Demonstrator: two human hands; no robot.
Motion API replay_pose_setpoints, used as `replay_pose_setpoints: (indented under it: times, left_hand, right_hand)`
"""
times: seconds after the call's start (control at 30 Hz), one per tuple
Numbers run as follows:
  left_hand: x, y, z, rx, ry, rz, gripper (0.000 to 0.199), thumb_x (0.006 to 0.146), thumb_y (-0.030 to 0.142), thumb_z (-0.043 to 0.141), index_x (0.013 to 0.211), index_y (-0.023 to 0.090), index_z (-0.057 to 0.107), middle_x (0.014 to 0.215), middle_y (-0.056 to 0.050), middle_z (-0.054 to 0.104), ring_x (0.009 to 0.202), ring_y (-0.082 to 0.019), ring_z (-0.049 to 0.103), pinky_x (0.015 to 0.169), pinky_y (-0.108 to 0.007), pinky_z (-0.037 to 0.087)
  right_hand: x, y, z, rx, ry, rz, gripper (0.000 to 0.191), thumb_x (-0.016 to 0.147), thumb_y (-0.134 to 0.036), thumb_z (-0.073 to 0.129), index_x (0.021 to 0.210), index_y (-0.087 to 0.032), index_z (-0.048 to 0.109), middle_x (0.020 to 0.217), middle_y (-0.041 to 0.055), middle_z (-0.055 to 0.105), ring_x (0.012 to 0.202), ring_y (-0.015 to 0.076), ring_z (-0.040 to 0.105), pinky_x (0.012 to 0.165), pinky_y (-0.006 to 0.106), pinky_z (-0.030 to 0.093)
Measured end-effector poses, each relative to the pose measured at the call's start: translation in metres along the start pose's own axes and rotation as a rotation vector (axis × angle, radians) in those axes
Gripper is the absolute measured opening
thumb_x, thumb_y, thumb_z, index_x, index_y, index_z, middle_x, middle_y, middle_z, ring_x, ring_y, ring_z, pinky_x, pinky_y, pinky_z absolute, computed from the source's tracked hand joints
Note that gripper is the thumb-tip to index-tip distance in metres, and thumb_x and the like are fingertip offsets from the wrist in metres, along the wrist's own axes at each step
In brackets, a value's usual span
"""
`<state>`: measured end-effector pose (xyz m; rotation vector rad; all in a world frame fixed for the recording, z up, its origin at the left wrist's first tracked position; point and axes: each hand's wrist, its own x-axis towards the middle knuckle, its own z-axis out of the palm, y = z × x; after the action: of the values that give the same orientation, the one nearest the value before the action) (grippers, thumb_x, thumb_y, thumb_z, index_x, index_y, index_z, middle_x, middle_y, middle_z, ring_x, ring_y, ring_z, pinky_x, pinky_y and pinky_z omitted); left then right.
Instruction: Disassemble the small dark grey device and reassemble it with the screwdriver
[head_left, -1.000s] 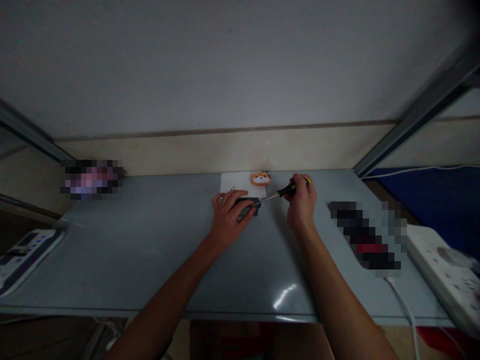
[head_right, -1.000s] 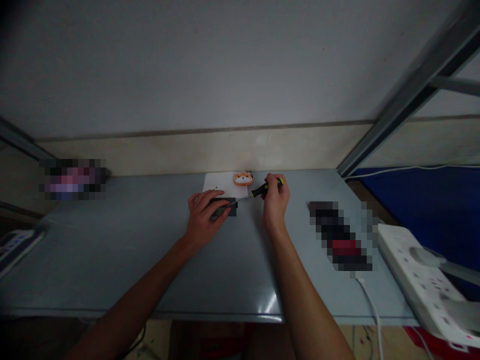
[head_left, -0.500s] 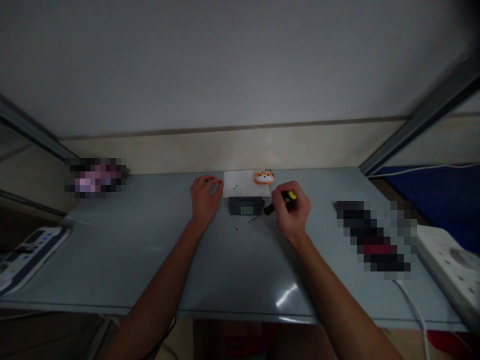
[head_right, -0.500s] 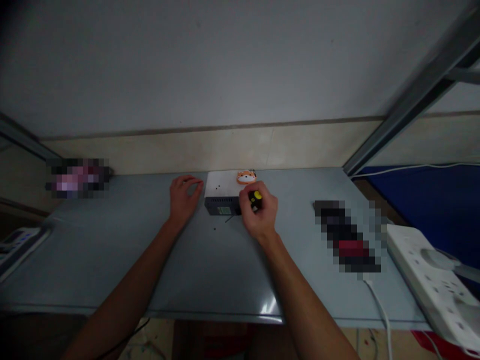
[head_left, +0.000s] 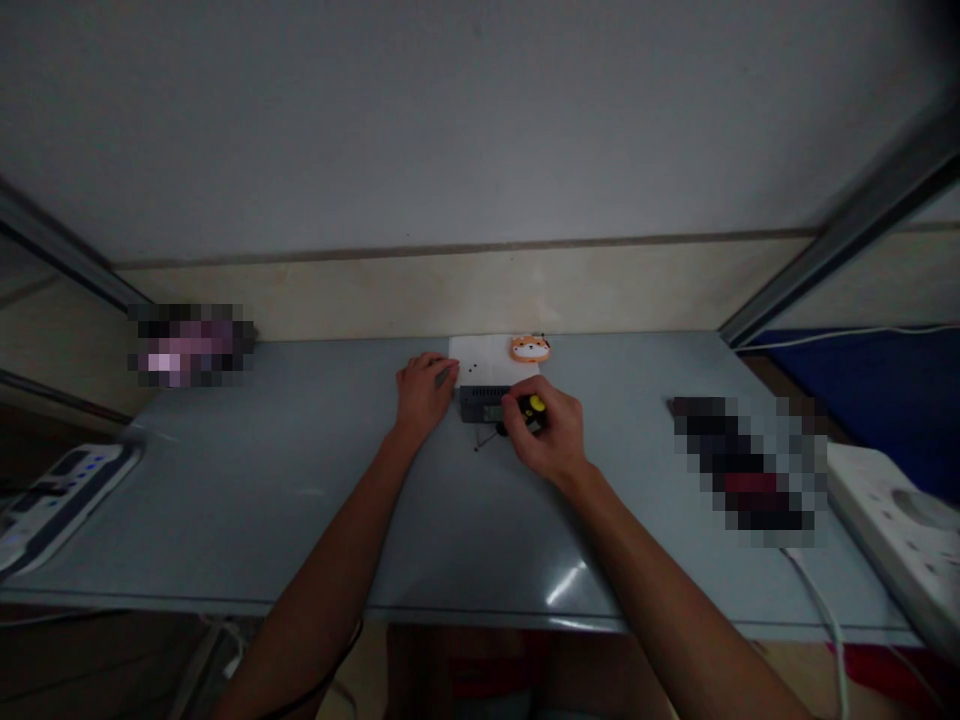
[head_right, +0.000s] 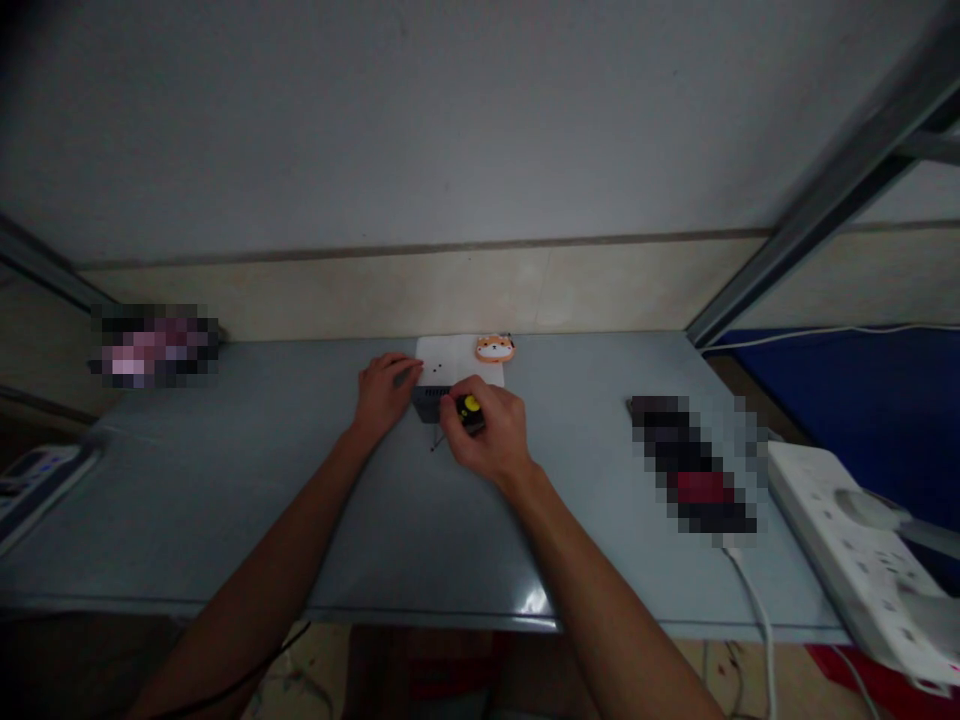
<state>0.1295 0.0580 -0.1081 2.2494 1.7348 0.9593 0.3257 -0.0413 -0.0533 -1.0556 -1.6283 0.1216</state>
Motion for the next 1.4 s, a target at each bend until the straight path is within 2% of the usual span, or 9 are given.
replay_pose_setpoints:
  times: [0.17,0.47,0.53,0.63,0.77,0.87,0.93,1.13,1.4]
  left_hand:
    - [-0.001,-0.009,-0.001,-0.118,0.02,0.002,0.029,0.106,0.033,0.051,0.11,0.023,0.079,0.116,-0.008,0.075,0.111,-0.024,0.065,0.104,-0.043,0.048]
    - [-0.005,-0.006,0.0,-0.019,-0.011,0.064,0.027,0.104,0.035,0.055,0.111,0.026,0.079,0.117,-0.008,0.074,0.113,-0.027,0.062,0.103,-0.046,0.046]
    - [-0.006,-0.004,-0.001,-0.01,-0.019,0.079,0.03,0.105,0.035,0.053,0.121,0.028,0.077,0.123,-0.009,0.071,0.116,-0.028,0.059,0.104,-0.048,0.045]
    - [-0.009,-0.003,-0.001,0.0,-0.015,0.073,0.034,0.104,0.032,0.052,0.132,0.027,0.071,0.129,-0.01,0.069,0.12,-0.03,0.057,0.105,-0.05,0.044]
    - [-0.01,-0.002,-0.001,0.021,-0.026,0.047,0.029,0.101,0.025,0.055,0.125,0.023,0.071,0.128,-0.012,0.068,0.122,-0.032,0.057,0.105,-0.052,0.044]
    - [-0.011,-0.001,-0.002,0.032,-0.047,0.059,0.026,0.1,0.022,0.055,0.118,0.024,0.073,0.127,-0.011,0.068,0.121,-0.032,0.057,0.104,-0.052,0.044]
    - [-0.011,-0.001,-0.003,0.044,-0.051,0.07,0.029,0.099,0.021,0.054,0.12,0.026,0.073,0.127,-0.011,0.068,0.121,-0.033,0.056,0.103,-0.053,0.044]
    - [-0.013,-0.002,-0.001,0.059,-0.032,0.095,0.038,0.102,0.023,0.05,0.136,0.027,0.066,0.131,-0.012,0.066,0.121,-0.033,0.055,0.104,-0.053,0.042]
    - [-0.014,-0.003,-0.001,0.074,-0.068,0.144,0.04,0.104,0.028,0.05,0.142,0.031,0.063,0.133,-0.011,0.062,0.123,-0.031,0.051,0.107,-0.051,0.04]
  right_hand:
    - [-0.001,0.001,-0.001,0.028,-0.003,0.075,0.01,0.091,-0.027,0.064,0.082,-0.024,0.061,0.063,-0.0043,0.063,0.049,0.0103,0.052,0.052,0.025,0.04]
    - [-0.002,-0.005,-0.002,0.086,-0.05,0.163,0.01,0.088,-0.032,0.064,0.081,-0.025,0.063,0.062,-0.0035,0.061,0.05,0.0118,0.049,0.053,0.028,0.041]
    - [0.001,-0.005,-0.004,0.108,0.011,0.211,0.013,0.087,-0.033,0.065,0.078,-0.025,0.061,0.06,-0.0041,0.058,0.049,0.0112,0.046,0.051,0.027,0.038]
    - [0.006,0.0,-0.005,0.188,0.209,0.329,0.017,0.087,-0.036,0.065,0.076,-0.024,0.06,0.063,-0.0037,0.055,0.054,0.0119,0.046,0.053,0.026,0.038]
    - [0.013,0.013,-0.006,0.393,0.449,0.557,0.023,0.086,-0.045,0.066,0.081,-0.023,0.058,0.069,-0.0047,0.053,0.06,0.0116,0.049,0.055,0.024,0.041]
    - [0.017,0.023,-0.006,0.448,0.52,0.694,0.029,0.086,-0.052,0.066,0.086,-0.023,0.058,0.073,-0.0052,0.054,0.061,0.0108,0.052,0.054,0.022,0.04]
    - [0.019,0.029,-0.005,0.436,0.485,0.731,0.033,0.087,-0.055,0.066,0.089,-0.023,0.06,0.073,-0.0053,0.056,0.059,0.01,0.05,0.054,0.022,0.038]
    - [0.016,0.044,0.004,0.426,0.207,0.821,0.042,0.084,-0.06,0.068,0.101,-0.022,0.069,0.079,-0.0018,0.067,0.062,0.0121,0.051,0.059,0.025,0.04]
    - [0.008,0.054,0.012,0.47,0.136,0.901,0.046,0.079,-0.063,0.071,0.099,-0.021,0.073,0.084,0.0003,0.071,0.065,0.0128,0.052,0.06,0.025,0.041]
